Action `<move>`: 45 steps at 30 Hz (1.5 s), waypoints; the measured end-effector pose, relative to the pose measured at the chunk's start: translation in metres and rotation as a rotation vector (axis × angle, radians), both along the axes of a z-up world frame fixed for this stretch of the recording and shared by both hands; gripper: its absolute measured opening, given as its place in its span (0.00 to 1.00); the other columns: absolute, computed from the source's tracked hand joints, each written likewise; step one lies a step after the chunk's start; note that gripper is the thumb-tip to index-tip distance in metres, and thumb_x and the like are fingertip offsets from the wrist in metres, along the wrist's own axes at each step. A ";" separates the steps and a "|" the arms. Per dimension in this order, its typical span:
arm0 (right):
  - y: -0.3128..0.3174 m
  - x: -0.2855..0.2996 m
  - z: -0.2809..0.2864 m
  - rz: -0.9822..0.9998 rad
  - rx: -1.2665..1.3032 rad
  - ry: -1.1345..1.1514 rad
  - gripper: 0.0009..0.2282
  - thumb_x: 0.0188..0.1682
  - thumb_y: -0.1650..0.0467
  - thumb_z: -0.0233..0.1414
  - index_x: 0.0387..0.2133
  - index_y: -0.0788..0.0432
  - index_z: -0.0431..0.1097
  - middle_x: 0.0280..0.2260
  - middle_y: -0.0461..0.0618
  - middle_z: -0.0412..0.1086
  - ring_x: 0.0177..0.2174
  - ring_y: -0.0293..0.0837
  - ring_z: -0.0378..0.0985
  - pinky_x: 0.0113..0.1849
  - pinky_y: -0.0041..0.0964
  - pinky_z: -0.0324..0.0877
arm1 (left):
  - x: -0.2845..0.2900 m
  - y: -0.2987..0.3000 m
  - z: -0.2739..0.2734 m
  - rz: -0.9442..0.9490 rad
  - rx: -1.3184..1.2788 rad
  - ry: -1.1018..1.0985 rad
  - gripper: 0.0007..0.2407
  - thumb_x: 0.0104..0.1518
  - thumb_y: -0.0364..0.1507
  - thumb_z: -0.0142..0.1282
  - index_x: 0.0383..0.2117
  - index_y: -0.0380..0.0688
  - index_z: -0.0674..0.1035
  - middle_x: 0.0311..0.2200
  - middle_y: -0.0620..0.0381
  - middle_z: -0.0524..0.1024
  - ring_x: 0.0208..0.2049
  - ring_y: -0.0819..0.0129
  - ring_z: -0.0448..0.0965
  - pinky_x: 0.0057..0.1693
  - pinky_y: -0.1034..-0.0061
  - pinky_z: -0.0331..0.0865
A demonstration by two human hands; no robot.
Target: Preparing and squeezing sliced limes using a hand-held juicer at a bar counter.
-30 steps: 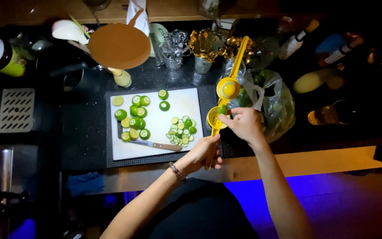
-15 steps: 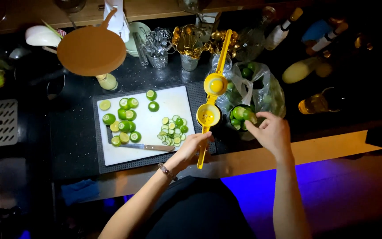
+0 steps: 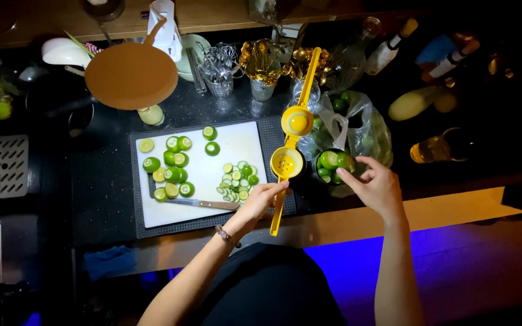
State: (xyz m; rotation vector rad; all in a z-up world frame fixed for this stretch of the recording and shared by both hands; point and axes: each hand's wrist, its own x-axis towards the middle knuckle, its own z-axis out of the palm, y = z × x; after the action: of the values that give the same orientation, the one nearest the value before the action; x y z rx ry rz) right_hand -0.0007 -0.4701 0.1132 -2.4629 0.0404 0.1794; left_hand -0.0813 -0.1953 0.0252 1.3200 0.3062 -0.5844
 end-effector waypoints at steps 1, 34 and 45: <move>-0.004 0.001 -0.004 0.000 0.000 0.000 0.27 0.39 0.55 0.65 0.46 0.62 0.76 0.15 0.45 0.70 0.17 0.37 0.71 0.24 0.35 0.66 | 0.000 0.001 0.008 0.000 0.000 0.000 0.20 0.62 0.48 0.53 0.34 0.41 0.84 0.22 0.65 0.69 0.24 0.78 0.64 0.30 0.83 0.62; 0.034 -0.048 -0.088 -0.045 0.491 -0.290 0.32 0.33 0.66 0.72 0.51 0.63 0.69 0.45 0.52 0.75 0.44 0.45 0.79 0.48 0.41 0.74 | -0.036 0.046 0.024 0.364 -0.032 0.177 0.18 0.61 0.45 0.51 0.39 0.41 0.79 0.22 0.66 0.70 0.23 0.76 0.77 0.32 0.78 0.74; -0.009 -0.088 -0.026 0.062 0.702 -0.302 0.31 0.35 0.71 0.72 0.52 0.62 0.64 0.46 0.49 0.72 0.45 0.42 0.77 0.49 0.38 0.74 | -0.038 0.022 0.083 0.398 0.386 -0.319 0.09 0.62 0.33 0.57 0.41 0.40 0.80 0.27 0.63 0.78 0.29 0.80 0.75 0.36 0.83 0.67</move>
State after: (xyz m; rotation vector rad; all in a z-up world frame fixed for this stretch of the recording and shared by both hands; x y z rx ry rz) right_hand -0.0885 -0.4786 0.0873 -1.7662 -0.1978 -0.1368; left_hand -0.1190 -0.1732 0.1086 1.6412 0.4178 0.0291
